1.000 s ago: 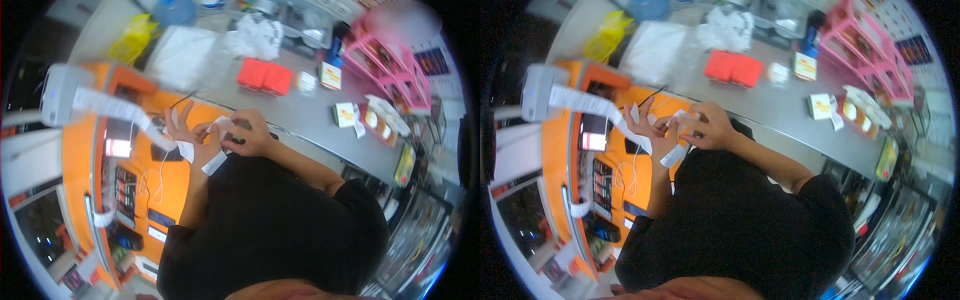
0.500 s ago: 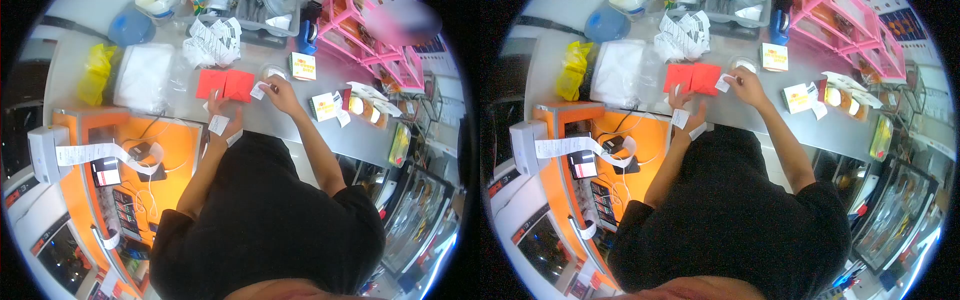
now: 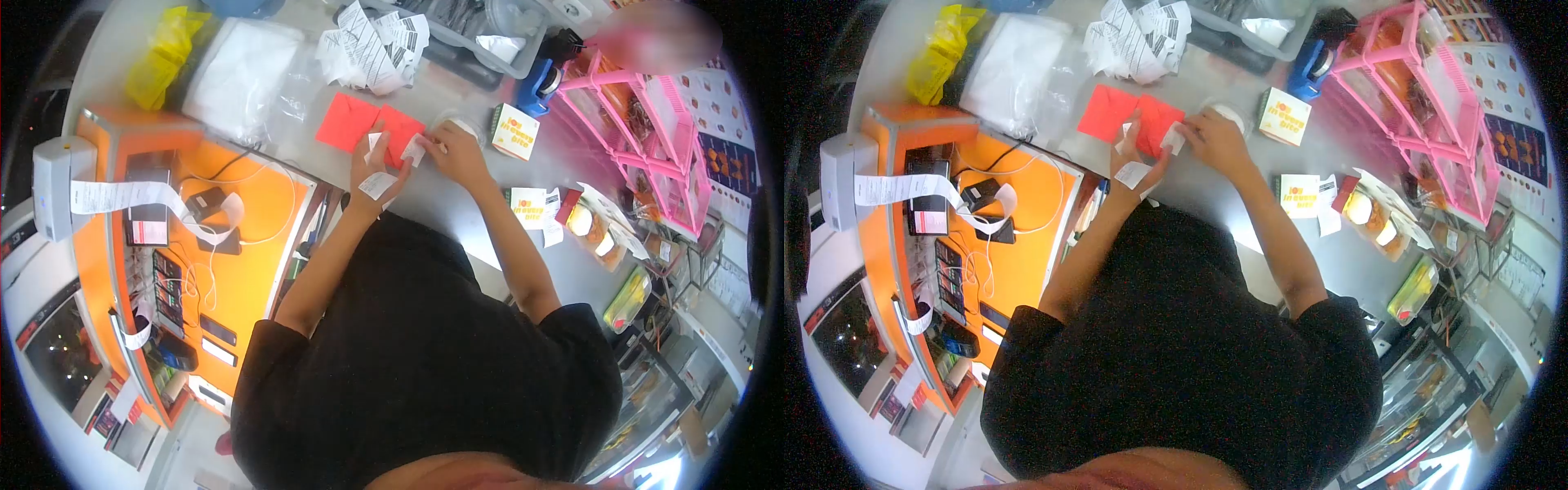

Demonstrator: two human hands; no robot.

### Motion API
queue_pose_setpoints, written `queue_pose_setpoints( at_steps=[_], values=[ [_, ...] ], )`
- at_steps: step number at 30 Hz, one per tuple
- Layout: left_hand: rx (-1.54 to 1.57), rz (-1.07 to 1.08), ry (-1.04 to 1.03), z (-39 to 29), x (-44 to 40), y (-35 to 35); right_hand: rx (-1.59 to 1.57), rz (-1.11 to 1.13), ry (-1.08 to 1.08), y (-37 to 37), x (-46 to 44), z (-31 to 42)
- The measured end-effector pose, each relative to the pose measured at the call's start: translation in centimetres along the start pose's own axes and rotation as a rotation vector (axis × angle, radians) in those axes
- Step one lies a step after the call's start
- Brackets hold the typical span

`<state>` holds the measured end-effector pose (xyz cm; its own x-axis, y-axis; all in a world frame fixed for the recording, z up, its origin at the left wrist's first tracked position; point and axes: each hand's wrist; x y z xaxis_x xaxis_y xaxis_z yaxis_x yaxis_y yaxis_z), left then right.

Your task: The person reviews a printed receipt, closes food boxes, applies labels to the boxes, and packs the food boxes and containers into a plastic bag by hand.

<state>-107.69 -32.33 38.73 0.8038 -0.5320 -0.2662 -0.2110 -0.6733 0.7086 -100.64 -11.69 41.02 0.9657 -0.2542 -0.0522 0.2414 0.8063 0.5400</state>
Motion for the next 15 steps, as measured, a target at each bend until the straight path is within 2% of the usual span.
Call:
queue_pose_setpoints(
  at_steps=[2, 6, 8, 11, 15],
  values=[
    [-0.027, -0.096, -0.089, -0.2, 0.0, 0.1, 0.035, 0.033, -0.034, 1.0, -1.0, 0.3],
    [-0.067, -0.227, -0.185, -0.9, 0.1, 0.2, 0.058, 0.099, 0.228, 1.5, -1.9, -0.6],
    [-0.119, -0.248, -0.162, -0.9, 0.3, -0.2, 0.086, 0.183, 0.411, 1.9, -2.3, -0.8],
    [-0.132, -0.274, -0.123, -1.0, 0.7, -1.0, 0.199, 0.32, 0.566, 2.8, -3.6, -0.1],
    [-0.157, -0.254, -0.028, -2.7, 0.3, -0.4, 0.269, 0.505, 0.66, 3.8, -5.9, 0.5]
  ],
)
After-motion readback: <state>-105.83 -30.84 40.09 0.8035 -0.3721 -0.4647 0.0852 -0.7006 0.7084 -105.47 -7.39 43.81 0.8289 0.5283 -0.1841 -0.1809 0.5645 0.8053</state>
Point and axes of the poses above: each hand's wrist, its own x-axis away from the middle knuckle, its own y-axis out of the back of the hand, z = x × y, and after that the axes turned 13 degrees about -x, right-handed
